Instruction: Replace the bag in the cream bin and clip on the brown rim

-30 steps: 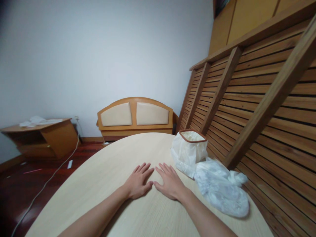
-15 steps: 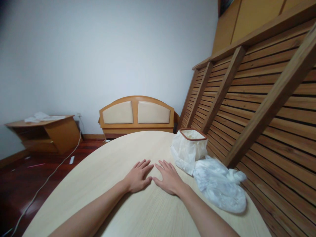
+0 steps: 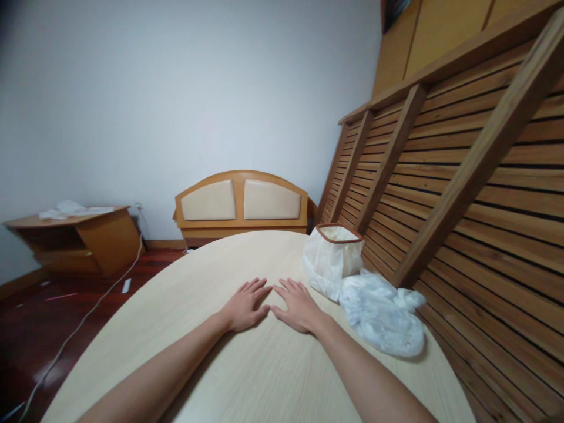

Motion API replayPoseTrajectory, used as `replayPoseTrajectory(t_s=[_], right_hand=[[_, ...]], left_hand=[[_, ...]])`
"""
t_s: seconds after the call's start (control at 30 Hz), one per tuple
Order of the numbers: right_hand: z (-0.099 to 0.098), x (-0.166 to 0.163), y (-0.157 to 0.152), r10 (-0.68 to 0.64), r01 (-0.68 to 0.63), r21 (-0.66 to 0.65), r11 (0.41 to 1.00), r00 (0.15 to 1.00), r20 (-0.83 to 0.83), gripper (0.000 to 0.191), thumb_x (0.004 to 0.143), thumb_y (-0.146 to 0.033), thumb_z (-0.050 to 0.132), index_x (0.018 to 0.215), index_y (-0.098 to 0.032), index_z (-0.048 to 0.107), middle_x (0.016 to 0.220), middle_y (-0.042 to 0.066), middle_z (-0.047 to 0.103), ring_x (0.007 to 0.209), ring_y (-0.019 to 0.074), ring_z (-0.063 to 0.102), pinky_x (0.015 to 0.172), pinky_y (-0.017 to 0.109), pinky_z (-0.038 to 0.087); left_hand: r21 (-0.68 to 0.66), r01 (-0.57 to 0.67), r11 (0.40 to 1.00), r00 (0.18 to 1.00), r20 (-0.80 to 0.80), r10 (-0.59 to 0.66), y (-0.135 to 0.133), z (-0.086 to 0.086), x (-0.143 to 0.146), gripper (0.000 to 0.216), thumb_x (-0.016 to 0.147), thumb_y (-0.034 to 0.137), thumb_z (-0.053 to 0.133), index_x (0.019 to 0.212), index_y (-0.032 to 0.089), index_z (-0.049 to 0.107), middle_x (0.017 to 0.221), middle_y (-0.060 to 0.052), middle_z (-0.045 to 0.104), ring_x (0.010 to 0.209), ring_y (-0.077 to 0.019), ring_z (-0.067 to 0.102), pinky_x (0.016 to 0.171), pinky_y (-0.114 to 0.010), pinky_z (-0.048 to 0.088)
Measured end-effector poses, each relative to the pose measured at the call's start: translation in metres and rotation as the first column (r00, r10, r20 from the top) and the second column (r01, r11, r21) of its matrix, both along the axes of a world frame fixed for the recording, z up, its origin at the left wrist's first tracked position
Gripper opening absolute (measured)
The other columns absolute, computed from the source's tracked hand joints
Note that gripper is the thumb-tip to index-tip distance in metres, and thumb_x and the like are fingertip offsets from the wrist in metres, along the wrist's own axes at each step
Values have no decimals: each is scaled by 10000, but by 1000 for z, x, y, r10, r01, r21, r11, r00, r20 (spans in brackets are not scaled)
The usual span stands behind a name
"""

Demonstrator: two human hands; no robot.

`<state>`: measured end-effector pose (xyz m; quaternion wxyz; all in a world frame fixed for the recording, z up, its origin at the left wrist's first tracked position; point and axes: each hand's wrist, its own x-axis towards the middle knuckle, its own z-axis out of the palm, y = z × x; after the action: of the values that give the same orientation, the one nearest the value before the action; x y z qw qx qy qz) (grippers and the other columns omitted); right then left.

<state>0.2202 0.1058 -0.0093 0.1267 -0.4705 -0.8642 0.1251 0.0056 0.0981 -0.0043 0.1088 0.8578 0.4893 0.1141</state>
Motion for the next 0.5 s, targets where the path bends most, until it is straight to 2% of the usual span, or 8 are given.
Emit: replayPoseTrajectory(t_s=[0.1,0.17,0.27,0.3,0.33,0.4,0.5], right_hand=[[1,0,-4,-2,2,19,1000,1000,8,687,928,-606,445,1496,-220,444,1604,114,338,1479,314,269,1199,493,176],[6,0,-2,14,-15,71,997,1000,13,647,912,-584,485,1442,-214,517,1547,114,438,1424,309,369,1173,462,237],[26,5,8,-5,5,210,978,1000,-2,434,919,-461,500,1202,-196,694,1245,104,688,1175,271,586,1061,399,366],[35,8,14,-64,70,270,960,997,-33,378,930,-402,473,1120,-190,721,1143,97,722,1099,258,613,1020,388,392],[46,12,21,-130,150,345,927,988,-79,362,940,-358,446,1104,-186,719,1134,97,721,1096,254,607,1014,385,392],[66,24,34,-285,338,480,809,941,-182,338,926,-316,450,1121,-207,703,1158,89,707,1124,258,576,1026,385,377],[83,46,51,-431,523,511,682,852,-296,434,933,-286,406,1285,-128,604,1287,194,623,1245,360,456,1077,530,283]], left_hand=[[13,3,1000,1000,-4,-3,-2,0,0,647,925,507,451,1504,223,403,1613,-109,315,1504,-314,242,1216,-527,192],[21,4,1000,1000,-1,-4,-2,0,0,641,926,513,446,1495,219,419,1611,-112,318,1502,-316,246,1215,-526,197],[25,3,1000,1000,3,-3,0,-2,-1,625,925,516,449,1474,219,450,1608,-116,324,1499,-324,253,1212,-535,200],[26,2,1000,1000,3,-2,0,-2,-2,621,923,514,452,1470,218,456,1606,-117,328,1498,-328,255,1211,-538,200],[28,1,1000,1000,5,-1,1,-3,-2,620,922,512,454,1468,219,459,1604,-116,332,1497,-330,256,1211,-539,199],[29,-2,1000,1000,14,1,0,-3,-4,619,919,512,453,1466,221,462,1604,-113,335,1496,-331,258,1212,-537,201],[22,-11,1000,999,30,10,-1,-2,-5,611,915,508,453,1455,222,475,1599,-108,346,1492,-327,272,1212,-528,213]])
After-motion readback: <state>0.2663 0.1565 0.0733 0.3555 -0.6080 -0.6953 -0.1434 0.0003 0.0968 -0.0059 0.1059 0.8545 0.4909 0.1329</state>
